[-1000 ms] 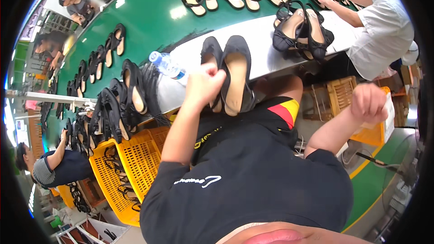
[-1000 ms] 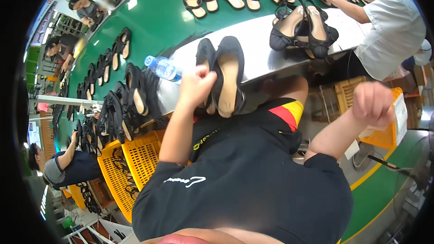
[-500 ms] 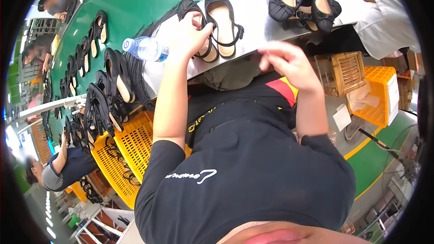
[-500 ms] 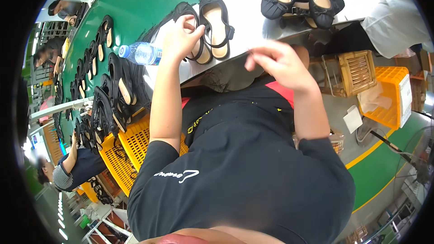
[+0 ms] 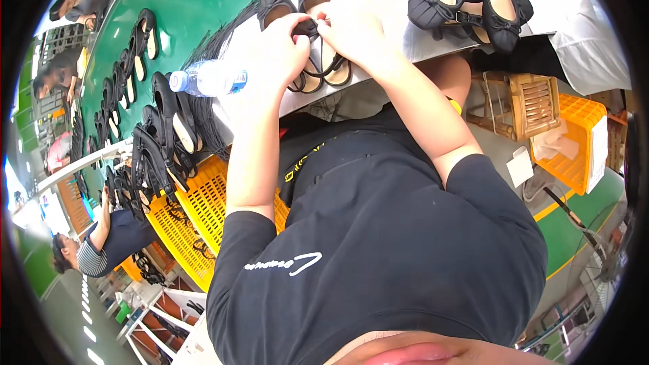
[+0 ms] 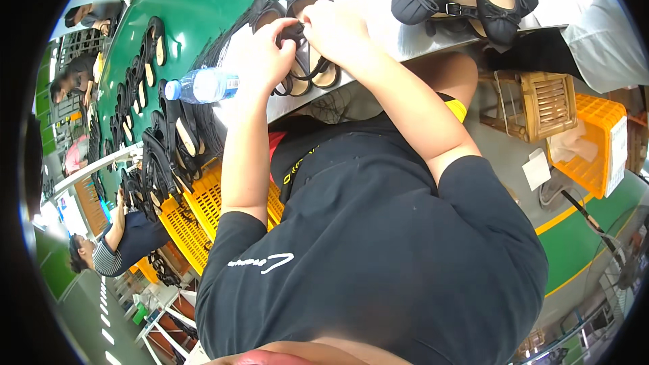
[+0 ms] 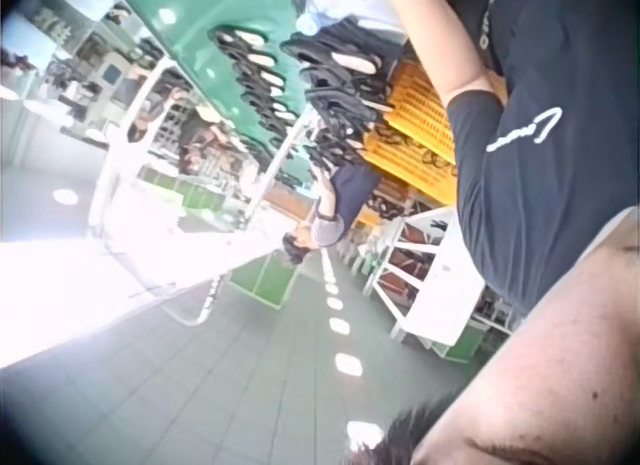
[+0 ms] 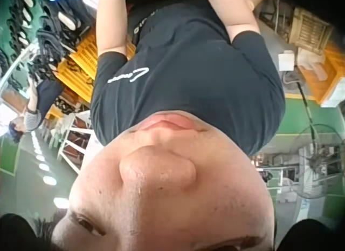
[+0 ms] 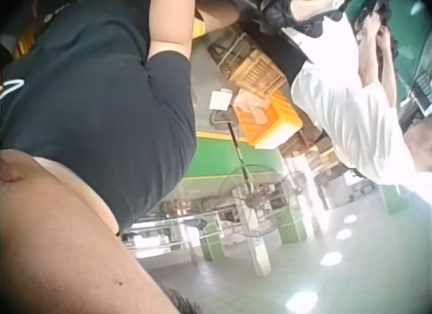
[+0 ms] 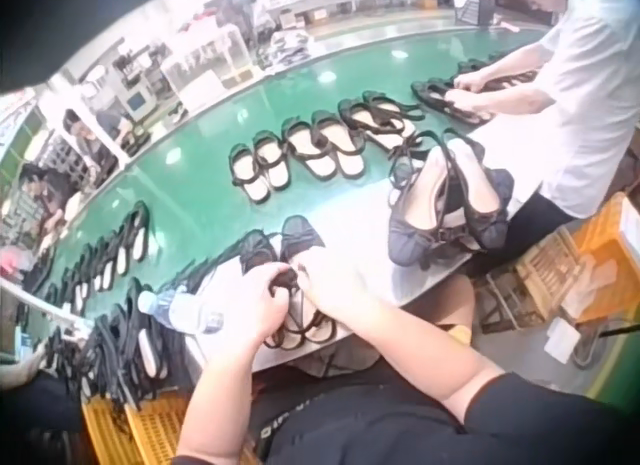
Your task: Attaching decorative bows or straps to black flat shoes on an assembly line.
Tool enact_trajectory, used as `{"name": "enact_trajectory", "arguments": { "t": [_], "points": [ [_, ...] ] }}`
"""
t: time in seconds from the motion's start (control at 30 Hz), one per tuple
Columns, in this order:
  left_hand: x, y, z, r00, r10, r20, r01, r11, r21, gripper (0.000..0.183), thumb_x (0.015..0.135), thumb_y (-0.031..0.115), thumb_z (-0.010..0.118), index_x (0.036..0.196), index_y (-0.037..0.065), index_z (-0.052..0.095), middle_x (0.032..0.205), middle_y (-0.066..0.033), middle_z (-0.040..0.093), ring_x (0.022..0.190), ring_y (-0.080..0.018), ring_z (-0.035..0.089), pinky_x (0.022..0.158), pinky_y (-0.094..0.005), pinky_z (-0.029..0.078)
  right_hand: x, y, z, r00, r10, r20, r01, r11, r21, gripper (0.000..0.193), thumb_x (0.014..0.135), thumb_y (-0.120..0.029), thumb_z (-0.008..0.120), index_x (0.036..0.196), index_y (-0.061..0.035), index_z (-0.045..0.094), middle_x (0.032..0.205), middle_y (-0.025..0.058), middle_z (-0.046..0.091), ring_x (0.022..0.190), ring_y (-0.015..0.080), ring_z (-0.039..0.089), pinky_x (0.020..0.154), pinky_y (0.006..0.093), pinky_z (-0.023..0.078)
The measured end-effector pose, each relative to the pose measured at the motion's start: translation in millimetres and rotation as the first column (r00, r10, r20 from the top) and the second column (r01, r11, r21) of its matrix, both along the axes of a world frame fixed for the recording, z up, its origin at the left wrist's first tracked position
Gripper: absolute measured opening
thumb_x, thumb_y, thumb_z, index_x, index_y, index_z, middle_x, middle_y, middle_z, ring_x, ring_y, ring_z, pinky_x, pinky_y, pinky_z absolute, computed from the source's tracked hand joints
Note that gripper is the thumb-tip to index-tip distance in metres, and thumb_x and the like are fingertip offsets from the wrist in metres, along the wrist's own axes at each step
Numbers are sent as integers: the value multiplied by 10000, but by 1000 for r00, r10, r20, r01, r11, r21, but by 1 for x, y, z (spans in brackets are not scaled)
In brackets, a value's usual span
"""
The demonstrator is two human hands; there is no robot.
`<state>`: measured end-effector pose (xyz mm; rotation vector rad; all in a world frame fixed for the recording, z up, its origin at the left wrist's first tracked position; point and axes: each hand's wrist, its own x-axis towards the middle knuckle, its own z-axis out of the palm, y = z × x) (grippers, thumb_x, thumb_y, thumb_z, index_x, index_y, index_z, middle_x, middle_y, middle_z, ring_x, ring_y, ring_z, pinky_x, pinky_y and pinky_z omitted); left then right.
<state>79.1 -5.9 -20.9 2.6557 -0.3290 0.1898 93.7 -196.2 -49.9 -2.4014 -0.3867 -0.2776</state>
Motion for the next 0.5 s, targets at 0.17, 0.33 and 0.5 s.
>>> {"name": "enact_trajectory", "arguments": {
  "t": [0.17, 0.33, 0.5],
  "points": [
    [-7, -15, 18, 996, 84, 23, -87, 952, 294, 329, 936, 267, 715, 1256, 248, 790, 1060, -105, 725, 967, -294, 737, 864, -421, 586, -7, -8, 6, 1000, 19, 25, -17, 996, -83, 191, 1014, -277, 653, 1123, -186, 781, 1045, 76, 743, 993, 294, 753, 856, 445, 592],
    [-1, -8, 23, 1000, 13, 21, -17, 981, 194, 260, 915, 332, 783, 1149, 224, 819, 1031, -100, 716, 968, -301, 740, 819, -428, 586, -5, -8, 1, 996, 34, 86, -31, 999, -36, 167, 992, -252, 689, 1137, -212, 761, 985, 51, 725, 954, 282, 742, 832, 412, 590],
    [4, -17, 38, 997, 19, -69, 7, 932, 362, 247, 911, 339, 806, 1117, 203, 818, 1028, -104, 711, 975, -306, 732, 843, -440, 584, -2, -9, 2, 995, 67, 73, -62, 996, -63, 167, 987, -237, 692, 1145, -222, 745, 982, 36, 719, 967, 268, 732, 840, 398, 585]
  ]
}}
